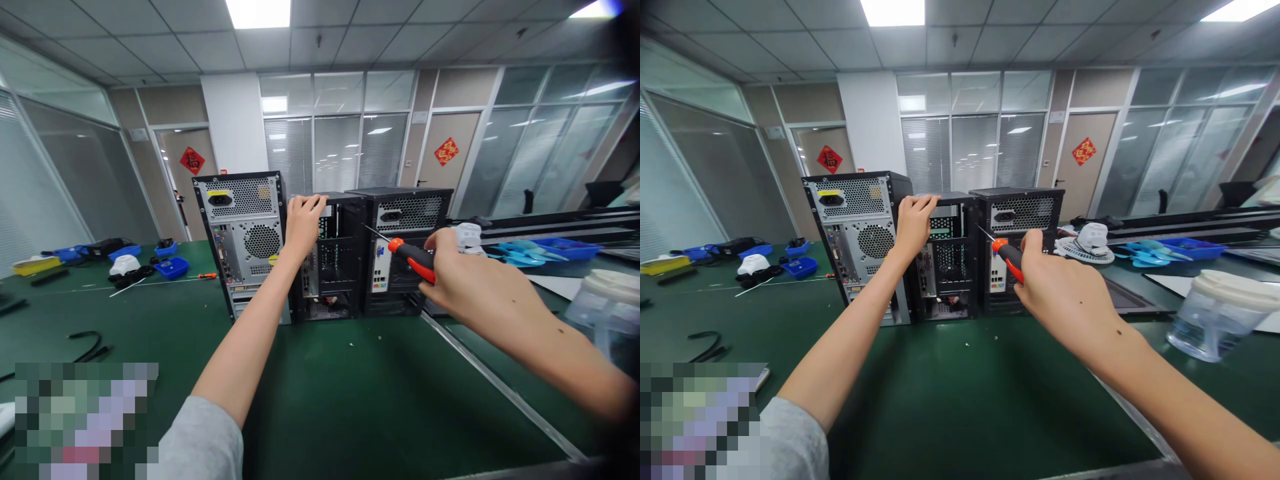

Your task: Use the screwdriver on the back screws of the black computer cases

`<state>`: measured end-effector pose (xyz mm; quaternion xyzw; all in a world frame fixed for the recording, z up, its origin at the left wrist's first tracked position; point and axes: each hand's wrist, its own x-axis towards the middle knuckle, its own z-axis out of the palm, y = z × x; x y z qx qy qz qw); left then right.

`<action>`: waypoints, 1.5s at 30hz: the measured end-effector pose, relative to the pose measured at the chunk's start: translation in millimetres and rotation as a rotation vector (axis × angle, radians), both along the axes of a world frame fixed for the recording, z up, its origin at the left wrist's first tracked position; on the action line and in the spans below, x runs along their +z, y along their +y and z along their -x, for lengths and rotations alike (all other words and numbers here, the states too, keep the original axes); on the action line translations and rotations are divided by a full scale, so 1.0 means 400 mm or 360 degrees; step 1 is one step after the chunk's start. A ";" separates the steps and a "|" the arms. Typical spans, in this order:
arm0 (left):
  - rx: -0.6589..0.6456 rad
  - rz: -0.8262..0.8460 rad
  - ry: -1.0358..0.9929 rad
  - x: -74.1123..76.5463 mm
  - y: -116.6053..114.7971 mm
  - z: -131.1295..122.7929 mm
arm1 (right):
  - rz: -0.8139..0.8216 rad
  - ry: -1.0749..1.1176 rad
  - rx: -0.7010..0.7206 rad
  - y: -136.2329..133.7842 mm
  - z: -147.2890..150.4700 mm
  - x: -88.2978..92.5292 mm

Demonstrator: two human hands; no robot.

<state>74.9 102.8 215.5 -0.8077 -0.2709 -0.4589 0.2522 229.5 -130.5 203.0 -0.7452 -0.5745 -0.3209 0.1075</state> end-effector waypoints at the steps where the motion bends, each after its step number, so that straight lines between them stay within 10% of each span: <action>1: -0.0001 0.0001 0.0004 0.000 -0.001 0.000 | 0.0000 -0.0004 0.0010 0.000 -0.002 -0.003; 30: -0.0007 -0.0047 0.0022 0.000 0.002 0.003 | -0.0236 -0.1183 0.0200 -0.010 -0.031 -0.041; 45: -0.0025 -0.0007 -0.0012 -0.001 0.001 -0.001 | -0.0232 -0.0993 0.0314 -0.002 -0.052 -0.031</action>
